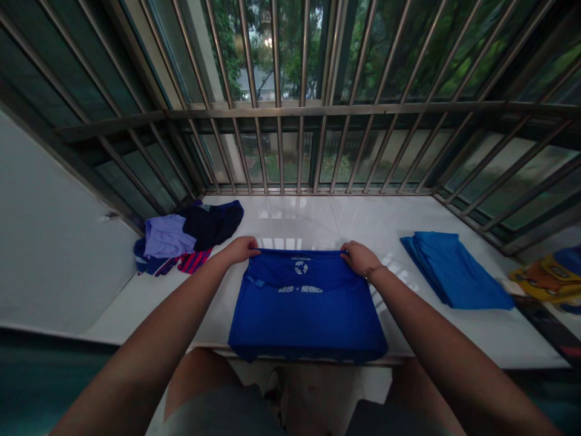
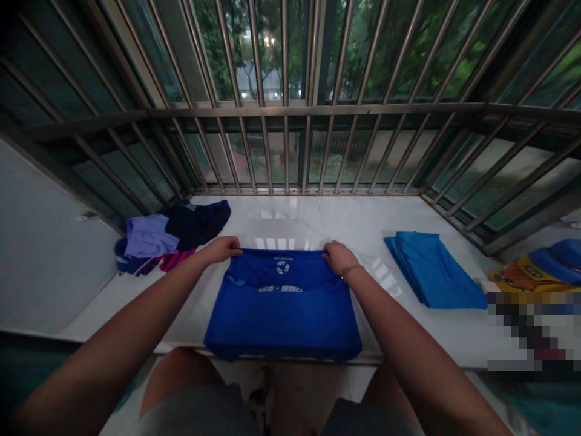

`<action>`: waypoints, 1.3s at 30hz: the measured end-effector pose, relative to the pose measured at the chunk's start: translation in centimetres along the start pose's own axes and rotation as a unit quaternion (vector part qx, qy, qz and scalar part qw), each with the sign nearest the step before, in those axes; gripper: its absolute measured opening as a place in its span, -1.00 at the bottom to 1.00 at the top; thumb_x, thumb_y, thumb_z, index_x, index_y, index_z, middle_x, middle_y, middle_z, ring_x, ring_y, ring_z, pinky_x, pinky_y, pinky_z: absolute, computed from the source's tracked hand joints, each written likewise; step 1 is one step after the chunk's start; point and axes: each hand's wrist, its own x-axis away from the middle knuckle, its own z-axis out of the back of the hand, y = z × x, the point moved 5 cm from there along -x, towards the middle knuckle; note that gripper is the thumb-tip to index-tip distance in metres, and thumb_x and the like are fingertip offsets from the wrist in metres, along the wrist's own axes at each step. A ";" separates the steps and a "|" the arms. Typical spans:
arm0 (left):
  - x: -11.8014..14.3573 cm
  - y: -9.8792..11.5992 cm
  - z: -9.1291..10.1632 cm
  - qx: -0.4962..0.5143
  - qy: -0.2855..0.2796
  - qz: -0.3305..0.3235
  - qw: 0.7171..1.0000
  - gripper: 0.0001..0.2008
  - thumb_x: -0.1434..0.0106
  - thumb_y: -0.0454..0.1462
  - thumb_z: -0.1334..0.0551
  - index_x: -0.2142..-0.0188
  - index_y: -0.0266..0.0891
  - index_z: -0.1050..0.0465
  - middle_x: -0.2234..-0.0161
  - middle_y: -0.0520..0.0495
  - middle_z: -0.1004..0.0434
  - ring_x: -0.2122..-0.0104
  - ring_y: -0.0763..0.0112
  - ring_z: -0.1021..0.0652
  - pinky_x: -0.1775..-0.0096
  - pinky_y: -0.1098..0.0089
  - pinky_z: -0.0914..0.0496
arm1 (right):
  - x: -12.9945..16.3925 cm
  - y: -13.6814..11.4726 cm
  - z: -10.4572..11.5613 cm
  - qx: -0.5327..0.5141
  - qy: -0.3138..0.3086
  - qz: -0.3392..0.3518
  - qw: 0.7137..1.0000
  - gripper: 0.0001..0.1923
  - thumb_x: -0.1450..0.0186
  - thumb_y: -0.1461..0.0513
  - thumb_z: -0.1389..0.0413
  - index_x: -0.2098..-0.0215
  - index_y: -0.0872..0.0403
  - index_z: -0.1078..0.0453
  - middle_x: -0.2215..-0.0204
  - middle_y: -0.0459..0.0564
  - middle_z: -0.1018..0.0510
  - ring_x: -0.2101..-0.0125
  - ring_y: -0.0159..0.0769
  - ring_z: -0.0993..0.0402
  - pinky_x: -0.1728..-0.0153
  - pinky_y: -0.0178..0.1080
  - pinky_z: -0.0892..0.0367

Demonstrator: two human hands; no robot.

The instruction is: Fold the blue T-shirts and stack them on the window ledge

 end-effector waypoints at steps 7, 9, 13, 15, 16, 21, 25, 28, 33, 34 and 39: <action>-3.4 4.6 7.6 -0.016 0.142 -0.029 0.989 -0.78 -0.32 -0.21 -0.38 0.07 -0.22 -0.63 0.16 -0.12 -0.72 0.17 0.20 -0.63 0.09 0.29 -0.46 | -2.3 0.3 8.8 0.017 0.163 -0.047 0.985 -0.75 -0.54 0.21 -0.11 -0.05 0.07 -0.60 0.01 0.20 -0.55 -0.01 -0.04 -0.46 -0.05 -0.14 -0.33; -1.6 5.3 7.9 -0.019 0.154 -0.063 0.986 -0.77 -0.36 -0.21 -0.36 0.03 -0.19 -0.66 0.12 -0.12 -0.73 0.13 0.18 -0.64 0.03 0.25 -0.47 | -0.1 0.1 9.3 0.019 0.200 -0.017 0.979 -0.75 -0.55 0.19 -0.09 -0.03 0.05 -0.60 0.02 0.18 -0.55 -0.01 -0.03 -0.44 -0.06 -0.13 -0.33; 5.6 4.8 3.7 -0.035 0.135 -0.151 0.979 -0.84 -0.42 -0.21 -0.33 0.09 -0.14 -0.69 0.13 -0.12 -0.73 0.06 0.13 -0.65 -0.07 0.17 -0.48 | 7.0 0.2 5.3 0.013 0.212 0.075 0.974 -0.75 -0.56 0.18 -0.07 0.01 0.02 -0.60 0.06 0.15 -0.57 0.07 -0.03 -0.45 -0.01 -0.09 -0.39; 9.8 3.6 -0.2 -0.049 0.093 -0.168 0.980 -0.85 -0.42 -0.26 -0.32 0.09 -0.10 -0.69 0.10 -0.11 -0.73 0.04 0.12 -0.65 -0.09 0.15 -0.50 | 10.7 0.7 1.6 -0.005 0.179 0.111 0.978 -0.76 -0.56 0.17 -0.07 0.02 -0.01 -0.60 0.04 0.14 -0.58 0.05 -0.04 -0.48 -0.02 -0.07 -0.42; 11.8 3.0 -2.2 -0.060 0.070 -0.171 0.981 -0.84 -0.40 -0.30 -0.32 0.09 -0.09 -0.69 0.06 -0.12 -0.73 0.03 0.11 -0.66 -0.10 0.13 -0.50 | 12.4 1.0 -0.3 -0.013 0.160 0.123 0.979 -0.76 -0.56 0.17 -0.07 0.03 -0.02 -0.60 0.02 0.13 -0.59 0.04 -0.04 -0.49 -0.03 -0.06 -0.44; 17.1 1.3 -7.0 -0.081 0.075 -0.158 0.981 -0.73 -0.48 -0.19 -0.29 -0.11 -0.05 -0.64 -0.24 -0.21 -0.59 -0.18 0.01 -0.61 -0.22 0.02 -0.50 | 16.6 1.6 -4.4 -0.028 0.109 0.123 0.986 -0.61 -0.42 0.35 -0.06 -0.10 -0.03 -0.58 -0.12 0.11 -0.57 -0.06 -0.05 -0.52 -0.11 -0.02 -0.46; 13.7 1.6 -5.3 -0.071 0.106 -0.142 0.982 -0.70 -0.57 -0.18 -0.11 -0.03 -0.12 -0.63 -0.11 -0.22 -0.65 -0.13 0.07 -0.61 -0.24 0.03 -0.48 | 13.7 0.7 -1.7 -0.011 0.082 0.076 0.994 -0.64 -0.37 0.37 -0.07 -0.04 0.01 -0.58 -0.06 0.12 -0.58 -0.04 -0.05 -0.52 -0.15 -0.06 -0.43; 9.0 1.5 -4.4 -0.086 0.097 -0.091 0.987 -0.66 -0.55 -0.24 -0.07 -0.11 -0.19 -0.59 -0.11 -0.26 -0.64 -0.12 0.06 -0.60 -0.25 0.03 -0.45 | 9.6 0.3 0.1 0.012 0.063 0.011 0.998 -0.67 -0.47 0.30 -0.04 -0.10 0.05 -0.56 -0.07 0.17 -0.59 -0.08 -0.04 -0.51 -0.18 -0.08 -0.38; 3.2 0.7 -4.8 -0.099 0.059 -0.051 0.992 -0.71 -0.41 -0.20 -0.32 -0.08 -0.18 -0.63 -0.11 -0.26 -0.64 -0.11 0.02 -0.61 -0.19 0.12 -0.46 | 4.7 1.8 -0.7 0.008 0.023 -0.054 0.998 -0.58 -0.50 0.19 -0.13 -0.29 0.04 -0.46 -0.29 0.19 -0.53 -0.21 0.00 -0.48 -0.15 -0.10 -0.41; 2.7 0.4 -4.8 -0.098 0.054 -0.046 0.993 -0.74 -0.37 -0.21 -0.36 -0.02 -0.16 -0.65 -0.06 -0.23 -0.66 -0.08 0.04 -0.62 -0.17 0.14 -0.46 | 4.3 2.5 -1.0 0.003 0.020 -0.067 0.998 -0.56 -0.48 0.19 -0.16 -0.30 0.04 -0.46 -0.29 0.19 -0.53 -0.20 -0.01 -0.49 -0.14 -0.11 -0.41; 1.9 -1.9 -3.8 -0.082 0.065 0.003 0.995 -0.82 -0.33 -0.24 -0.34 0.09 -0.16 -0.67 0.13 -0.16 -0.67 0.07 0.13 -0.64 -0.05 0.24 -0.46 | 4.6 7.8 -1.1 -0.036 0.055 -0.183 0.981 -0.52 -0.53 0.24 0.00 -0.34 0.23 -0.42 -0.14 0.38 -0.62 -0.09 -0.03 -0.61 -0.12 -0.12 -0.41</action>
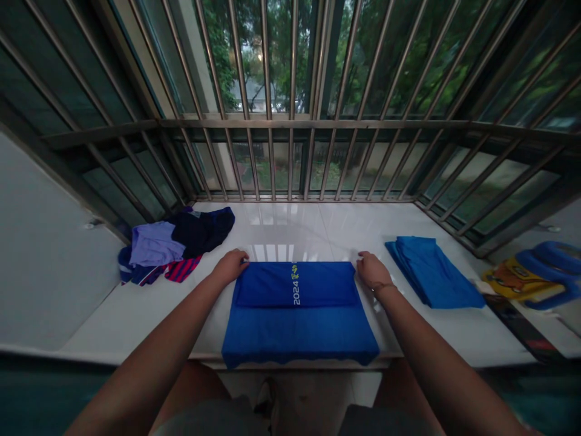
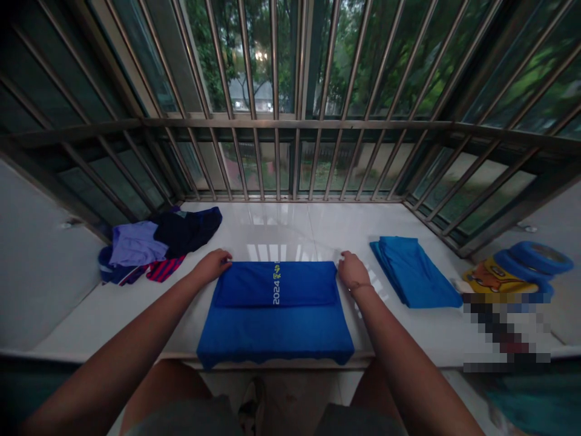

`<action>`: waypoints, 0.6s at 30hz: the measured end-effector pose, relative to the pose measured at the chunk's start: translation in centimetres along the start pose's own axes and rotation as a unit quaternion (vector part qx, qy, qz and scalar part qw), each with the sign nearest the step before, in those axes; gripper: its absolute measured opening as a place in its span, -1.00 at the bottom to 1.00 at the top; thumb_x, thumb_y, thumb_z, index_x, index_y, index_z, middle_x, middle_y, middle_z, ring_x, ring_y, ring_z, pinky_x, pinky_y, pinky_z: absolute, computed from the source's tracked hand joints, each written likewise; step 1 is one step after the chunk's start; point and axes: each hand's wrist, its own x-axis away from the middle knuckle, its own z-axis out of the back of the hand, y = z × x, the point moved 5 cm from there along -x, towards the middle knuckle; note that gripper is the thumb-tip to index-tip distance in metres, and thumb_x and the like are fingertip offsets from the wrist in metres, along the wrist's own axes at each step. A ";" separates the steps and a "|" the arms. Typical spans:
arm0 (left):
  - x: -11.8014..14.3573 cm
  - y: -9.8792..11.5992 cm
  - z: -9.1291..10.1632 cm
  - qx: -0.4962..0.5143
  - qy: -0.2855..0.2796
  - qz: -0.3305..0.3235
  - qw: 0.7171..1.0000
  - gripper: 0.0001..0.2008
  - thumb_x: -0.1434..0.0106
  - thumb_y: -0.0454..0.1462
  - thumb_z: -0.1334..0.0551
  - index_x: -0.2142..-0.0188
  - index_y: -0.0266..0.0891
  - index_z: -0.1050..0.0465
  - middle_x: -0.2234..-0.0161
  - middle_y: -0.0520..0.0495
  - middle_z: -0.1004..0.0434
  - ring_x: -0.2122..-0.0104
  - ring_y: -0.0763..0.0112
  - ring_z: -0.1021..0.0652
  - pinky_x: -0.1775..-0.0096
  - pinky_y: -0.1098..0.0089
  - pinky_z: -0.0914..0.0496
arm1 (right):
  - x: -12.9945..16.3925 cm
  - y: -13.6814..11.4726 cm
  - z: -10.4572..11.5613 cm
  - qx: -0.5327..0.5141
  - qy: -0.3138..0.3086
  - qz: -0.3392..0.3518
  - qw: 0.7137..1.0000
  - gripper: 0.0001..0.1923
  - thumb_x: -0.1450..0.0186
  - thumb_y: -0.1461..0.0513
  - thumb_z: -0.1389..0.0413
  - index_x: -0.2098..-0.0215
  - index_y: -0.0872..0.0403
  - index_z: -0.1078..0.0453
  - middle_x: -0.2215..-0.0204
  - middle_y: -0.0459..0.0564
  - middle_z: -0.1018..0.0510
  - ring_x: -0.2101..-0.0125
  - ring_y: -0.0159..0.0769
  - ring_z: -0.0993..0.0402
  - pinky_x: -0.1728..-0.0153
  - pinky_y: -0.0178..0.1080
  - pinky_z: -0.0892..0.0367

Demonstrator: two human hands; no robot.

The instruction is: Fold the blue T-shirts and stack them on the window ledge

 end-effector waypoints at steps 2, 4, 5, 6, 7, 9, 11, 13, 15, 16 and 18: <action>0.3 -0.9 0.3 0.011 0.015 0.036 0.999 -0.77 -0.36 -0.22 -0.30 0.04 -0.19 -0.65 0.14 -0.17 -0.68 0.12 0.14 -0.65 0.01 0.25 -0.46 | -0.1 1.6 0.1 -0.027 -0.004 -0.037 0.999 -0.55 -0.55 0.20 0.05 -0.23 0.23 -0.52 0.01 0.34 -0.69 0.00 -0.03 -0.66 -0.02 -0.12 -0.44; 0.8 -1.5 0.5 0.024 0.028 0.077 0.996 -0.75 -0.41 -0.19 -0.25 0.03 -0.20 -0.64 0.17 -0.16 -0.69 0.16 0.15 -0.66 0.07 0.26 -0.45 | -0.1 2.4 -0.4 -0.062 -0.025 -0.051 0.997 -0.58 -0.56 0.11 0.02 -0.07 0.16 -0.61 0.15 0.24 -0.74 0.10 -0.04 -0.70 0.07 -0.15 -0.47; 1.0 -1.6 0.5 0.032 0.033 0.097 0.994 -0.76 -0.43 -0.17 -0.23 0.05 -0.19 -0.63 0.21 -0.14 -0.70 0.18 0.16 -0.66 0.11 0.27 -0.45 | -0.2 2.5 -0.7 -0.081 -0.037 -0.051 0.995 -0.59 -0.55 0.06 -0.03 0.00 0.13 -0.64 0.21 0.19 -0.75 0.15 -0.06 -0.71 0.12 -0.16 -0.48; 1.1 -1.7 0.5 0.041 0.035 0.114 0.992 -0.75 -0.44 -0.14 -0.23 0.08 -0.18 -0.64 0.24 -0.12 -0.70 0.19 0.16 -0.67 0.14 0.29 -0.44 | -0.2 2.4 -1.2 -0.100 -0.049 -0.049 0.993 -0.60 -0.52 0.02 -0.08 0.06 0.11 -0.66 0.26 0.14 -0.75 0.19 -0.08 -0.71 0.15 -0.18 -0.49; 1.2 -1.7 0.5 0.052 0.036 0.129 0.990 -0.74 -0.44 -0.09 -0.24 0.11 -0.17 -0.64 0.27 -0.10 -0.70 0.22 0.17 -0.68 0.17 0.31 -0.44 | -0.3 2.2 -1.6 -0.119 -0.060 -0.048 0.990 -0.62 -0.48 0.00 -0.14 0.09 0.09 -0.66 0.30 0.11 -0.75 0.24 -0.10 -0.71 0.19 -0.20 -0.49; 1.3 -1.5 0.3 0.073 0.033 0.150 0.985 -0.69 -0.40 0.01 -0.31 0.15 -0.16 -0.64 0.32 -0.06 -0.70 0.27 0.19 -0.68 0.23 0.33 -0.43 | -0.6 1.6 -2.5 -0.154 -0.076 -0.047 0.984 -0.69 -0.42 0.02 -0.22 0.15 0.08 -0.66 0.37 0.05 -0.73 0.34 -0.15 -0.69 0.27 -0.23 -0.49; 1.1 -1.3 0.1 0.093 0.026 0.159 0.982 -0.68 -0.29 0.01 -0.43 0.16 -0.17 -0.64 0.35 -0.04 -0.69 0.30 0.21 -0.69 0.27 0.36 -0.43 | -0.9 0.9 -3.2 -0.186 -0.089 -0.047 0.977 -0.75 -0.41 0.07 -0.22 0.22 0.08 -0.63 0.44 0.02 -0.71 0.41 -0.20 -0.67 0.34 -0.27 -0.49; 0.8 -1.0 -0.2 0.114 0.016 0.162 0.980 -0.71 -0.24 -0.07 -0.48 0.15 -0.17 -0.64 0.38 -0.01 -0.68 0.33 0.24 -0.69 0.29 0.38 -0.44 | -1.1 0.4 -3.7 -0.212 -0.097 -0.047 0.971 -0.76 -0.44 0.11 -0.16 0.26 0.07 -0.59 0.47 -0.01 -0.69 0.44 -0.25 -0.66 0.39 -0.31 -0.48; 0.5 -1.0 -0.5 0.136 0.004 0.166 0.977 -0.77 -0.29 -0.12 -0.45 0.15 -0.18 -0.63 0.42 0.01 -0.67 0.39 0.28 -0.69 0.33 0.40 -0.45 | -1.2 0.2 -3.9 -0.228 -0.099 -0.047 0.968 -0.76 -0.47 0.14 -0.12 0.26 0.07 -0.56 0.48 -0.03 -0.68 0.45 -0.27 -0.66 0.40 -0.33 -0.48; 0.4 -1.1 -0.6 0.146 0.001 0.169 0.975 -0.80 -0.33 -0.13 -0.41 0.14 -0.19 -0.62 0.43 0.01 -0.67 0.41 0.30 -0.69 0.36 0.41 -0.45 | -1.3 0.2 -3.9 -0.231 -0.096 -0.048 0.967 -0.77 -0.47 0.15 -0.12 0.25 0.07 -0.55 0.48 -0.03 -0.68 0.45 -0.27 -0.66 0.40 -0.33 -0.48; 0.4 -1.4 -0.7 0.157 0.001 0.173 0.972 -0.82 -0.40 -0.14 -0.34 0.15 -0.20 -0.61 0.45 0.01 -0.66 0.44 0.33 -0.69 0.38 0.43 -0.45 | -1.3 0.4 -3.8 -0.225 -0.086 -0.048 0.969 -0.81 -0.46 0.17 -0.14 0.23 0.08 -0.55 0.51 -0.05 -0.66 0.47 -0.27 -0.65 0.42 -0.33 -0.47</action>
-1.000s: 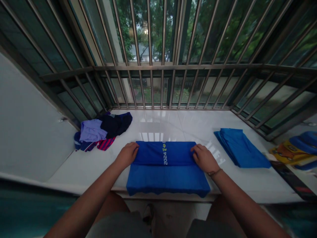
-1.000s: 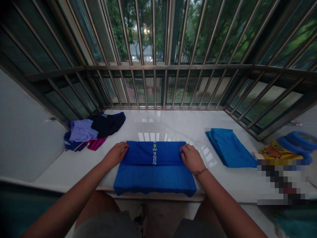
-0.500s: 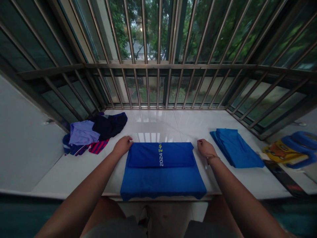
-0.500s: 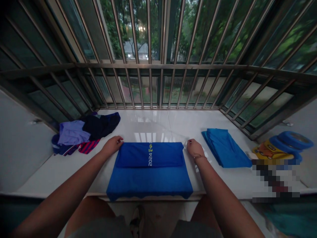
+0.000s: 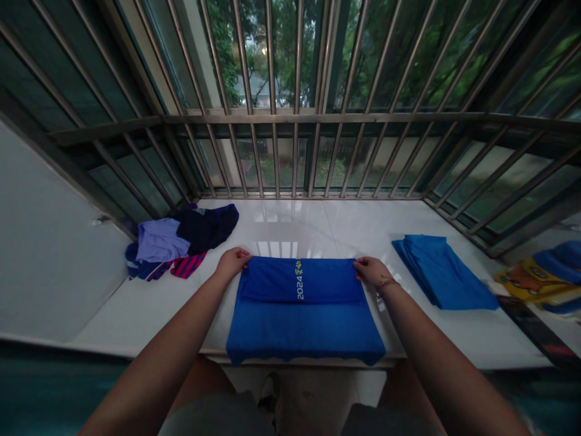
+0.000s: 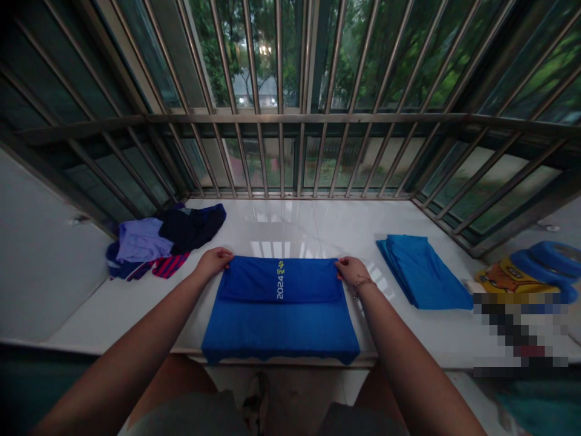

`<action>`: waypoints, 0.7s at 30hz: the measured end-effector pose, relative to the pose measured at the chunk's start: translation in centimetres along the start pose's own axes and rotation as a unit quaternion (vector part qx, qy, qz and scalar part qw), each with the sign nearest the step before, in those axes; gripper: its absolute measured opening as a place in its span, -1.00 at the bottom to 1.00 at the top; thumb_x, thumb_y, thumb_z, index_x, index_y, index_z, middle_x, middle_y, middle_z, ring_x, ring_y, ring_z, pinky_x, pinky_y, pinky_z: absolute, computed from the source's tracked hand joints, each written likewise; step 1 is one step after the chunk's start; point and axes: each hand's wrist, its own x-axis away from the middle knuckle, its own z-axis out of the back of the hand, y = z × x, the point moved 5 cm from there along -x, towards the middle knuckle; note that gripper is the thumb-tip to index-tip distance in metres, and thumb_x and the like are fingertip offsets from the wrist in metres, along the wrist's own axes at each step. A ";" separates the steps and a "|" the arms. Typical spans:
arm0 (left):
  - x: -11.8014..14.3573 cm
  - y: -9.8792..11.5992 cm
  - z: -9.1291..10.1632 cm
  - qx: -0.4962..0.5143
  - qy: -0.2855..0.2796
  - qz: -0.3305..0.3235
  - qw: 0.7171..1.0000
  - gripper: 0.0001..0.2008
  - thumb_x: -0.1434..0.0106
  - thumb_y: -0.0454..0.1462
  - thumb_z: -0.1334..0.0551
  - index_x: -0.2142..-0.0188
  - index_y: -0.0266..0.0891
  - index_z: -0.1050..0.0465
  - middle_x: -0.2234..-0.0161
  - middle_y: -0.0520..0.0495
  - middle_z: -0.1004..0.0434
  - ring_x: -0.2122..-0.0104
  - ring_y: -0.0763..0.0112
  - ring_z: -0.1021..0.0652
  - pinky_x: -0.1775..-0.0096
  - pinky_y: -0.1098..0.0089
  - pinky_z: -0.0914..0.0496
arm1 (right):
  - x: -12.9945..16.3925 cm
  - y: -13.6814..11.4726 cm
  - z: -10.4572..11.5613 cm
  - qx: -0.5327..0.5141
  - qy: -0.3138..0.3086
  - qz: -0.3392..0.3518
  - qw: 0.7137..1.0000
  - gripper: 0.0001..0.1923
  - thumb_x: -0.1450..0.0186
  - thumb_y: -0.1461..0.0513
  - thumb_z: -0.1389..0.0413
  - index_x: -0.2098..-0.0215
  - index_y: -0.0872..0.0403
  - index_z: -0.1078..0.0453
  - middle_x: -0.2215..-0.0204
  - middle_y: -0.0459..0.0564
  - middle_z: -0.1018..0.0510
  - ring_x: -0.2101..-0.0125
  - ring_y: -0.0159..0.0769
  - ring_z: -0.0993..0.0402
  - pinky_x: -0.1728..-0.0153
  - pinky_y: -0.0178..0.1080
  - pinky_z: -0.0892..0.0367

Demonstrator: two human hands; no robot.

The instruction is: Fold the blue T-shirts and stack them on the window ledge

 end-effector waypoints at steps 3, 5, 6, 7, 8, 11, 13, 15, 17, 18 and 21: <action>0.0 -0.4 0.6 -0.010 0.013 -0.008 1.000 -0.86 -0.40 -0.19 -0.31 0.21 -0.19 -0.59 0.43 -0.01 -0.67 0.41 0.32 -0.68 0.34 0.41 -0.48 | 0.1 -0.1 0.8 0.036 0.028 0.016 0.999 -0.84 -0.41 0.17 -0.20 0.17 0.09 -0.56 0.48 -0.04 -0.67 0.45 -0.25 -0.65 0.38 -0.30 -0.46; 0.0 -0.4 1.1 -0.031 0.029 -0.027 0.999 -0.88 -0.35 -0.19 -0.34 0.22 -0.19 -0.60 0.35 -0.05 -0.70 0.31 0.26 -0.69 0.24 0.35 -0.51 | 0.3 -0.6 1.5 0.071 0.056 0.042 0.995 -0.79 -0.39 0.16 -0.23 0.07 0.10 -0.58 0.32 0.05 -0.73 0.31 -0.19 -0.68 0.24 -0.24 -0.50; 0.0 -0.2 1.3 -0.043 0.037 -0.040 0.998 -0.86 -0.32 -0.18 -0.36 0.21 -0.19 -0.61 0.28 -0.09 -0.71 0.25 0.23 -0.69 0.18 0.32 -0.52 | 0.3 -1.0 1.7 0.088 0.068 0.061 0.992 -0.74 -0.40 0.16 -0.23 0.01 0.11 -0.57 0.21 0.10 -0.74 0.21 -0.15 -0.69 0.14 -0.20 -0.51; 0.0 0.1 1.4 -0.054 0.043 -0.055 0.996 -0.83 -0.31 -0.15 -0.38 0.19 -0.19 -0.62 0.20 -0.12 -0.72 0.20 0.19 -0.69 0.12 0.28 -0.52 | 0.3 -1.5 1.9 0.104 0.075 0.083 0.988 -0.69 -0.40 0.16 -0.23 -0.06 0.12 -0.57 0.10 0.15 -0.73 0.10 -0.11 -0.68 0.03 -0.15 -0.51; 0.0 0.5 1.5 -0.064 0.045 -0.072 0.994 -0.78 -0.29 -0.13 -0.39 0.15 -0.20 -0.63 0.12 -0.16 -0.71 0.16 0.16 -0.68 0.07 0.25 -0.52 | 0.4 -2.1 2.0 0.119 0.076 0.106 0.984 -0.65 -0.41 0.16 -0.23 -0.11 0.13 -0.56 0.00 0.20 -0.70 0.00 -0.07 -0.66 -0.07 -0.12 -0.48; -0.3 2.0 1.1 -0.084 0.024 -0.127 0.988 -0.67 -0.26 -0.09 -0.43 0.05 -0.21 -0.66 -0.02 -0.23 -0.68 0.06 0.10 -0.67 -0.05 0.21 -0.50 | 0.3 -3.8 1.5 0.156 0.049 0.173 0.971 -0.60 -0.42 0.17 -0.25 -0.19 0.12 -0.55 -0.16 0.25 -0.63 -0.17 -0.05 -0.57 -0.25 -0.08 -0.38; -0.4 3.0 0.6 -0.097 -0.004 -0.158 0.983 -0.64 -0.20 -0.11 -0.48 0.04 -0.18 -0.67 0.00 -0.19 -0.69 0.00 0.08 -0.66 -0.10 0.23 -0.48 | 0.2 -4.5 0.9 0.180 0.020 0.200 0.963 -0.61 -0.39 0.19 -0.29 -0.17 0.11 -0.57 -0.14 0.23 -0.65 -0.14 -0.06 -0.58 -0.25 -0.10 -0.38; -0.6 3.6 0.2 -0.112 -0.033 -0.174 0.978 -0.64 -0.14 -0.14 -0.52 0.07 -0.15 -0.69 0.12 -0.13 -0.71 0.06 0.09 -0.67 -0.06 0.25 -0.48 | 0.0 -4.9 0.3 0.204 -0.008 0.211 0.956 -0.65 -0.36 0.22 -0.33 -0.10 0.09 -0.61 -0.04 0.17 -0.69 -0.06 -0.10 -0.62 -0.17 -0.15 -0.41; -0.8 3.9 0.0 -0.127 -0.056 -0.178 0.974 -0.68 -0.10 -0.17 -0.53 0.13 -0.13 -0.70 0.28 -0.05 -0.69 0.20 0.14 -0.67 0.07 0.28 -0.48 | -0.2 -5.2 -0.1 0.225 -0.028 0.213 0.950 -0.73 -0.34 0.24 -0.35 -0.01 0.06 -0.64 0.07 0.09 -0.72 0.05 -0.15 -0.64 -0.06 -0.21 -0.43; -0.9 4.1 0.0 -0.134 -0.065 -0.180 0.972 -0.72 -0.09 -0.18 -0.53 0.18 -0.12 -0.70 0.35 -0.01 -0.66 0.27 0.17 -0.66 0.14 0.30 -0.47 | -0.3 -5.3 -0.1 0.233 -0.033 0.213 0.948 -0.77 -0.34 0.25 -0.35 0.03 0.05 -0.65 0.13 0.06 -0.72 0.10 -0.17 -0.64 -0.01 -0.23 -0.43; -1.5 5.2 0.6 -0.149 -0.071 -0.192 0.968 -0.89 -0.10 -0.22 -0.50 0.36 -0.12 -0.66 0.44 0.00 -0.59 0.35 0.21 -0.61 0.22 0.32 -0.42 | -0.7 -6.2 0.3 0.249 -0.022 0.214 0.944 -0.89 -0.37 0.27 -0.32 0.13 0.05 -0.64 0.21 0.02 -0.68 0.16 -0.23 -0.61 0.06 -0.28 -0.39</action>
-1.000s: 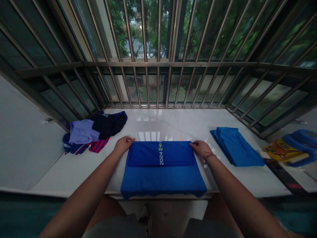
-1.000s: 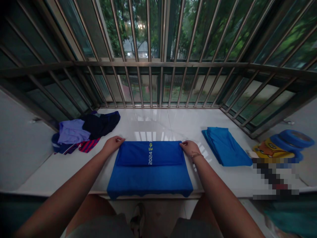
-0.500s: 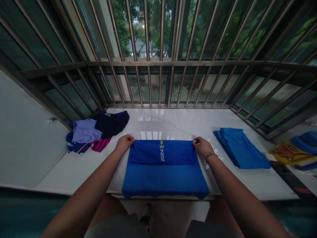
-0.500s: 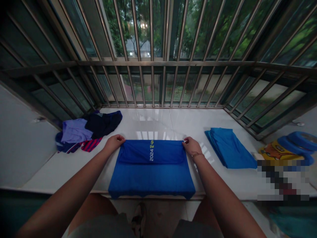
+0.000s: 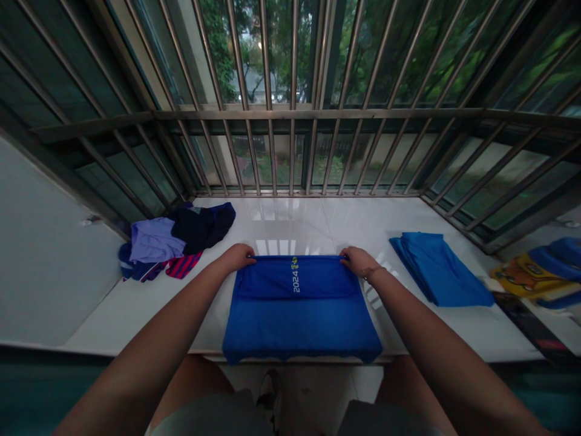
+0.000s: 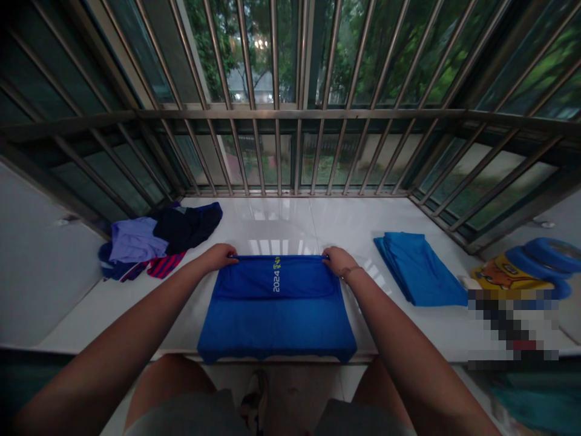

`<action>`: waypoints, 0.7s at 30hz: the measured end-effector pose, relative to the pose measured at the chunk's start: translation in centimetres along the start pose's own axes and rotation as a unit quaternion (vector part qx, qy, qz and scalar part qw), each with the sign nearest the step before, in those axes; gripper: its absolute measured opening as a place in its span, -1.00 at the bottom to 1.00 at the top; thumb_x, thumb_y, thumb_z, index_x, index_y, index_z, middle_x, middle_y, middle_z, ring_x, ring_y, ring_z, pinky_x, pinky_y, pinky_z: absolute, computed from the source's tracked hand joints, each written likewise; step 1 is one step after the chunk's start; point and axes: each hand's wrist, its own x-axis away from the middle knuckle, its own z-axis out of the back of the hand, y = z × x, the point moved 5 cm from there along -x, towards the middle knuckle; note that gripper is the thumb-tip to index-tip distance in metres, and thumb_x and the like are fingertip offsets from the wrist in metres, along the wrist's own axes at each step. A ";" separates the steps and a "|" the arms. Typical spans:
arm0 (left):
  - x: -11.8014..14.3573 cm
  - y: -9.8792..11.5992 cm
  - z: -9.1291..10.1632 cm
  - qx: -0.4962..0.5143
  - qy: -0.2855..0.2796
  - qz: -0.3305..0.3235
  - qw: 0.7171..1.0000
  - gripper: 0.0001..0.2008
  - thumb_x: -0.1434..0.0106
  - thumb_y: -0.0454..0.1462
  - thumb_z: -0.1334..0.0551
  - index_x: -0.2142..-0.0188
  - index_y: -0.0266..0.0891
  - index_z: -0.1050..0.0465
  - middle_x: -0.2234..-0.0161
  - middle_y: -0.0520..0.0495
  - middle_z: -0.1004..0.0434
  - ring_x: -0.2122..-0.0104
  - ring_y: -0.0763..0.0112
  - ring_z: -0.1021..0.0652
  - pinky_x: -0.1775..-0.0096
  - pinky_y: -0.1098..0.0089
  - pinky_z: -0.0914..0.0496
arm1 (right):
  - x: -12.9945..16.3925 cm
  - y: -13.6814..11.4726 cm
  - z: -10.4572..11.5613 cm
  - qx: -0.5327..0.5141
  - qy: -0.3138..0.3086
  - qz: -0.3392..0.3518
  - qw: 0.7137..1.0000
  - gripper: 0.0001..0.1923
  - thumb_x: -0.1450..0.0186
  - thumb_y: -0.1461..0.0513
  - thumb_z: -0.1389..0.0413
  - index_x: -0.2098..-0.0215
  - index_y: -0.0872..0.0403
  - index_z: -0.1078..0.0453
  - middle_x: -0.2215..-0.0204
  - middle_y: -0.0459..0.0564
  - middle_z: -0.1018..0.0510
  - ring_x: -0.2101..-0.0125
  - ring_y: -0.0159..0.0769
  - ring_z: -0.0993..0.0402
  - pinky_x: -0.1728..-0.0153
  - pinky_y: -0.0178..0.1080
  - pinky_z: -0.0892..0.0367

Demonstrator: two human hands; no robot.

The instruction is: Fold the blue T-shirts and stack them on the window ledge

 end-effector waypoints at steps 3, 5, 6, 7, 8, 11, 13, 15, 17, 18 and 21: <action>-1.2 1.1 2.5 -0.012 0.037 -0.017 0.999 -0.93 -0.20 -0.22 -0.44 0.36 -0.14 -0.64 0.35 -0.07 -0.61 0.25 0.17 -0.62 0.15 0.30 -0.43 | -0.8 -0.1 2.4 0.011 0.053 -0.016 0.998 -0.86 -0.45 0.28 -0.21 0.07 0.10 -0.61 0.12 0.09 -0.64 0.12 -0.22 -0.58 0.03 -0.27 -0.37; -2.0 2.0 4.6 -0.016 0.072 -0.029 0.997 -0.89 -0.30 -0.20 -0.37 0.27 -0.16 -0.66 0.25 -0.13 -0.63 0.17 0.14 -0.61 0.08 0.27 -0.44 | -1.0 -0.1 4.5 0.014 0.101 -0.029 0.994 -0.80 -0.49 0.28 -0.13 -0.01 0.13 -0.57 0.04 0.16 -0.59 0.07 -0.18 -0.56 -0.02 -0.23 -0.37; -2.2 2.5 5.6 -0.017 0.089 -0.035 0.995 -0.86 -0.33 -0.19 -0.34 0.23 -0.17 -0.66 0.21 -0.15 -0.63 0.14 0.13 -0.61 0.05 0.25 -0.44 | -1.0 -0.2 5.6 0.015 0.124 -0.033 0.992 -0.78 -0.51 0.27 -0.11 -0.03 0.14 -0.55 0.01 0.18 -0.57 0.05 -0.15 -0.55 -0.04 -0.21 -0.37; -2.3 3.0 6.5 -0.017 0.104 -0.041 0.994 -0.84 -0.36 -0.18 -0.31 0.19 -0.18 -0.66 0.18 -0.16 -0.63 0.11 0.12 -0.60 0.03 0.23 -0.44 | -0.8 -0.2 6.6 0.015 0.144 -0.033 0.989 -0.77 -0.52 0.26 -0.09 -0.04 0.13 -0.53 -0.01 0.20 -0.56 0.02 -0.12 -0.53 -0.07 -0.18 -0.37; -2.1 3.5 7.2 -0.016 0.116 -0.047 0.992 -0.83 -0.39 -0.18 -0.30 0.17 -0.18 -0.65 0.16 -0.17 -0.64 0.09 0.11 -0.59 0.00 0.22 -0.44 | -0.4 -0.3 7.4 0.014 0.161 -0.031 0.986 -0.77 -0.52 0.25 -0.08 -0.05 0.13 -0.52 -0.01 0.20 -0.55 0.00 -0.10 -0.52 -0.09 -0.16 -0.37; -0.3 4.7 7.7 -0.019 0.133 -0.071 0.988 -0.84 -0.41 -0.18 -0.30 0.15 -0.15 -0.64 0.15 -0.17 -0.65 0.07 0.08 -0.58 -0.04 0.17 -0.43 | 2.0 -0.3 8.2 0.014 0.186 -0.012 0.982 -0.81 -0.50 0.27 -0.09 0.00 0.09 -0.52 0.02 0.17 -0.56 -0.01 -0.06 -0.50 -0.11 -0.12 -0.37; 2.0 5.0 6.4 -0.031 0.123 -0.086 0.988 -0.88 -0.39 -0.19 -0.32 0.16 -0.12 -0.64 0.16 -0.16 -0.67 0.07 0.06 -0.58 -0.04 0.14 -0.42 | 4.5 -0.3 7.0 0.010 0.188 0.016 0.982 -0.81 -0.48 0.28 -0.08 0.03 0.07 -0.53 0.05 0.16 -0.58 0.02 -0.04 -0.50 -0.08 -0.09 -0.39; 4.6 4.8 4.1 -0.048 0.098 -0.094 0.990 -0.89 -0.38 -0.24 -0.32 0.14 -0.08 -0.64 0.14 -0.15 -0.68 0.05 0.05 -0.58 -0.06 0.12 -0.41 | 7.4 0.0 4.8 0.003 0.176 0.047 0.983 -0.79 -0.46 0.29 -0.08 0.04 0.04 -0.55 0.09 0.14 -0.60 0.05 -0.03 -0.50 -0.05 -0.07 -0.41; 7.1 4.0 1.5 -0.067 0.066 -0.088 0.992 -0.87 -0.37 -0.29 -0.32 0.14 -0.06 -0.64 0.11 -0.14 -0.69 0.03 0.05 -0.59 -0.06 0.11 -0.41 | 10.0 0.4 2.0 -0.006 0.148 0.072 0.986 -0.77 -0.45 0.29 -0.07 0.06 0.02 -0.57 0.09 0.11 -0.63 0.07 -0.05 -0.52 -0.03 -0.07 -0.44; 8.2 3.6 0.3 -0.077 0.052 -0.082 0.992 -0.87 -0.37 -0.30 -0.31 0.14 -0.05 -0.64 0.11 -0.13 -0.69 0.02 0.05 -0.59 -0.05 0.11 -0.42 | 11.2 0.6 0.7 -0.011 0.133 0.082 0.988 -0.76 -0.45 0.29 -0.06 0.07 0.01 -0.58 0.09 0.10 -0.64 0.07 -0.07 -0.53 -0.02 -0.07 -0.46; 10.1 2.2 -2.0 -0.096 0.035 -0.063 0.993 -0.84 -0.43 -0.30 -0.25 0.14 -0.06 -0.62 0.10 -0.15 -0.68 0.03 0.03 -0.60 -0.01 0.10 -0.44 | 13.5 0.7 -1.8 -0.023 0.113 0.094 0.989 -0.70 -0.49 0.27 -0.01 0.07 0.00 -0.61 0.07 0.10 -0.66 0.09 -0.08 -0.57 -0.01 -0.05 -0.50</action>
